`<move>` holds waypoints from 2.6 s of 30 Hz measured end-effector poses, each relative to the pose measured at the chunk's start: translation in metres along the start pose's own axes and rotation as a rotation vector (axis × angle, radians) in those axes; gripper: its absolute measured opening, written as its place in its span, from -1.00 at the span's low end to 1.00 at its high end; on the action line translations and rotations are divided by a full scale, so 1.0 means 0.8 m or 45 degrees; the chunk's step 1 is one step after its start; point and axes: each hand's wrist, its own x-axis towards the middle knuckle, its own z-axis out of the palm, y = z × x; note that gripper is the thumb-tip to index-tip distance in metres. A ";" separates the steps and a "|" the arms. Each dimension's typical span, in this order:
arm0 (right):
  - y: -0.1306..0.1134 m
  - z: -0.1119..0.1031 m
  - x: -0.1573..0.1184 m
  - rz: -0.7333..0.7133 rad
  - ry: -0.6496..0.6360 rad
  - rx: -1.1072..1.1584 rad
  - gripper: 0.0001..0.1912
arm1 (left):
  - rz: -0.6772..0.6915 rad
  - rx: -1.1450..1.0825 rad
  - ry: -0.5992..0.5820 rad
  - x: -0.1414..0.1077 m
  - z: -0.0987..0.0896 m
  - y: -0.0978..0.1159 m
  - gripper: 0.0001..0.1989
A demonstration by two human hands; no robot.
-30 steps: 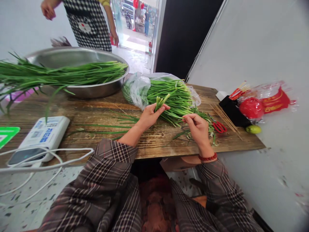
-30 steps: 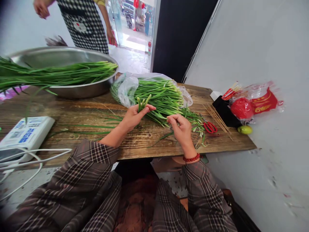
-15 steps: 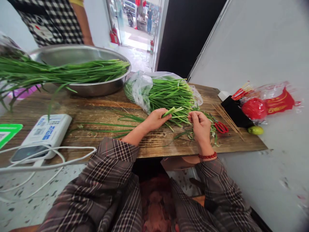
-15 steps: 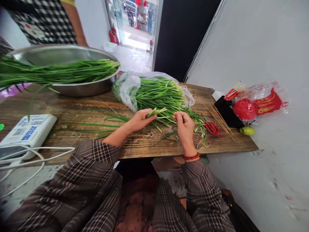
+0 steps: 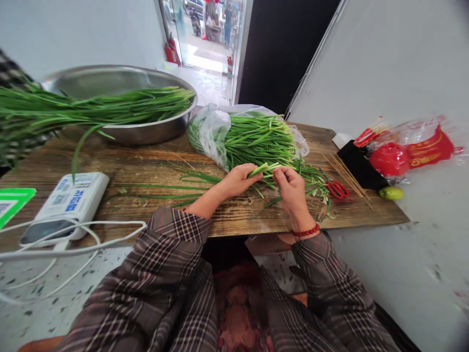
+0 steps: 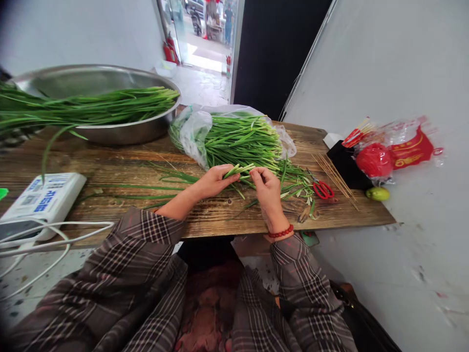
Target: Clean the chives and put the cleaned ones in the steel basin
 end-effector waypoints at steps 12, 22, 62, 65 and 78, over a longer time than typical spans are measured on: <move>-0.019 -0.029 0.001 -0.288 -0.174 -0.431 -0.74 | 0.025 0.064 -0.010 -0.001 -0.001 -0.003 -0.73; 0.006 0.003 -0.008 -0.050 -0.005 -0.102 -0.75 | 0.057 0.204 0.009 0.003 0.005 -0.008 -0.70; 0.005 0.005 -0.018 0.225 -0.022 0.046 -0.65 | 0.128 0.480 0.056 0.000 0.009 -0.017 -0.83; 0.008 0.009 -0.017 0.205 0.002 0.056 -0.66 | 0.111 0.433 0.053 0.000 0.010 -0.017 -0.85; 0.016 0.007 -0.020 -0.015 -0.022 -0.179 -0.74 | -0.022 0.263 0.026 0.000 0.011 -0.015 -0.70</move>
